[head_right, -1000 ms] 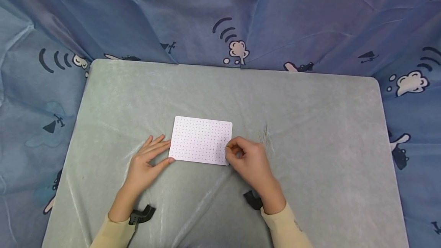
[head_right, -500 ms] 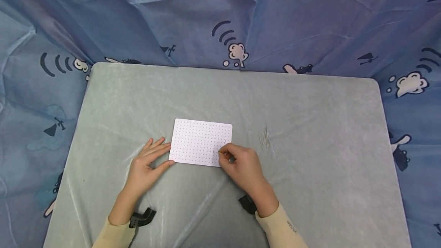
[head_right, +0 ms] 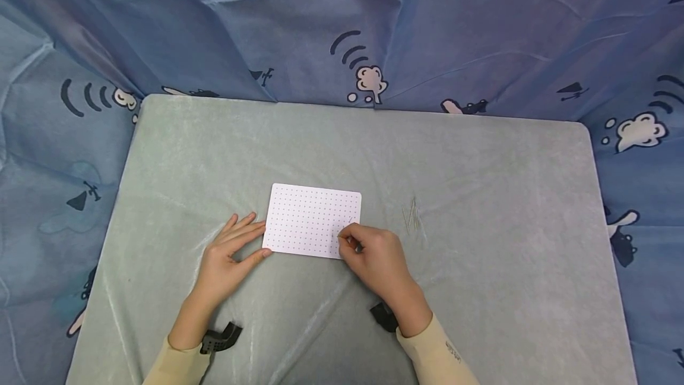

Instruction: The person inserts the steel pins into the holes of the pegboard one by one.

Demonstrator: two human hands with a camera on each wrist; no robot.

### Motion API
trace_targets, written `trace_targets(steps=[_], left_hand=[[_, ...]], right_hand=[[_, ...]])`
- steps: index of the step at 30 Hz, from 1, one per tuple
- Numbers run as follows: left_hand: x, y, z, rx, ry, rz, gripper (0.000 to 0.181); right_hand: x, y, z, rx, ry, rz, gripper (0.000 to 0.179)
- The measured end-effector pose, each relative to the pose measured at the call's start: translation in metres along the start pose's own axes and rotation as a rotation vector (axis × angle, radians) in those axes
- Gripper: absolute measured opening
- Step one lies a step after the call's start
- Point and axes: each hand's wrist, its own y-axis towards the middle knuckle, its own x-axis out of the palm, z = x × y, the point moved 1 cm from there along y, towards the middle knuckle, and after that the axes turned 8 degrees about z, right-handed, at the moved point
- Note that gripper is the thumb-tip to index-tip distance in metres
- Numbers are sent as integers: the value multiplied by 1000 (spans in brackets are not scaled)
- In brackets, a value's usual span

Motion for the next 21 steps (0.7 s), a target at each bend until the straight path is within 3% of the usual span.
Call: trace_targets(steps=[12,21], left_hand=[[-1,0,1,4,4,-1,51],[0,-1,1,8,-3,9,50]], right_hand=[[4,1,-1,-51,-95,-15,22],[5,1,-3,-41,-102,-10,23]])
